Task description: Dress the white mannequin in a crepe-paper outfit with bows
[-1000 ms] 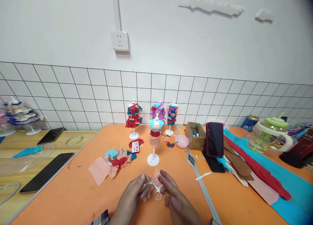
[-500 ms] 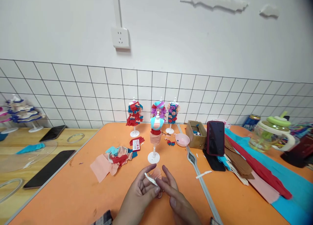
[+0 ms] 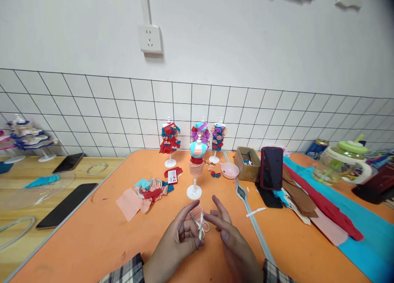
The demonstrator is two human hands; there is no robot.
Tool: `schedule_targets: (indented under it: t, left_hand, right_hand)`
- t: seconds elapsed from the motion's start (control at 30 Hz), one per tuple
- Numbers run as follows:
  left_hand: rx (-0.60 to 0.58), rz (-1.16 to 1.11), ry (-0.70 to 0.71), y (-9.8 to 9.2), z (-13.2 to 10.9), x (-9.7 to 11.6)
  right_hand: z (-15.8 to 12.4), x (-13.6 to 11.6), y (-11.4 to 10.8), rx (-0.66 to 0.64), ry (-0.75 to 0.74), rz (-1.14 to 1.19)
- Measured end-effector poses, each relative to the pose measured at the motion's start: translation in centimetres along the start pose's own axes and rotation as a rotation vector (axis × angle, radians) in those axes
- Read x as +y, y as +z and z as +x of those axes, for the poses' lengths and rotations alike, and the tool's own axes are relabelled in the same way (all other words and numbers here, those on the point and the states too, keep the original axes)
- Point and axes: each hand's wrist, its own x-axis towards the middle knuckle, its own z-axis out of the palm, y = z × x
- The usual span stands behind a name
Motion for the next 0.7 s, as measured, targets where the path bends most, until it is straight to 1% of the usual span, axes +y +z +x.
schedule_targets:
  t: [0.1,0.2,0.27,0.37,0.43,0.53,0.6,0.7]
  left_hand:
    - [-0.027,0.03,0.004,0.2,-0.3,0.3]
    - [-0.048,0.155,0.04,0.5,-0.7,0.7]
    - [-0.045,0.251,0.076,0.7,-0.9,0.9]
    - [-0.047,0.351,0.101,1.0,-1.0,1.1]
    - [-0.056,0.399,0.079,1.1,-0.9,1.2]
    - [-0.047,0.452,0.027,1.3,-0.7,1.1]
    - [-0.051,0.445,-0.003,1.3,-0.6,0.9]
    - [-0.115,0.353,-0.035,1.1,-0.6,0.6]
  right_hand:
    - [0.0,-0.5,-0.1,0.061,-0.001,-0.01]
    - [0.2,-0.7,-0.2,0.158,0.015,-0.013]
    - [0.5,-0.6,-0.2,0.197,0.011,-0.004]
    - [0.7,-0.5,-0.1,0.199,-0.033,0.015]
    - [0.7,-0.5,0.1,0.182,-0.022,0.055]
    - [0.5,-0.8,0.2,0.179,0.087,0.196]
    - [0.4,-1.0,0.3,0.189,0.158,0.271]
    - [0.4,-1.3,0.3,0.192,0.182,0.256]
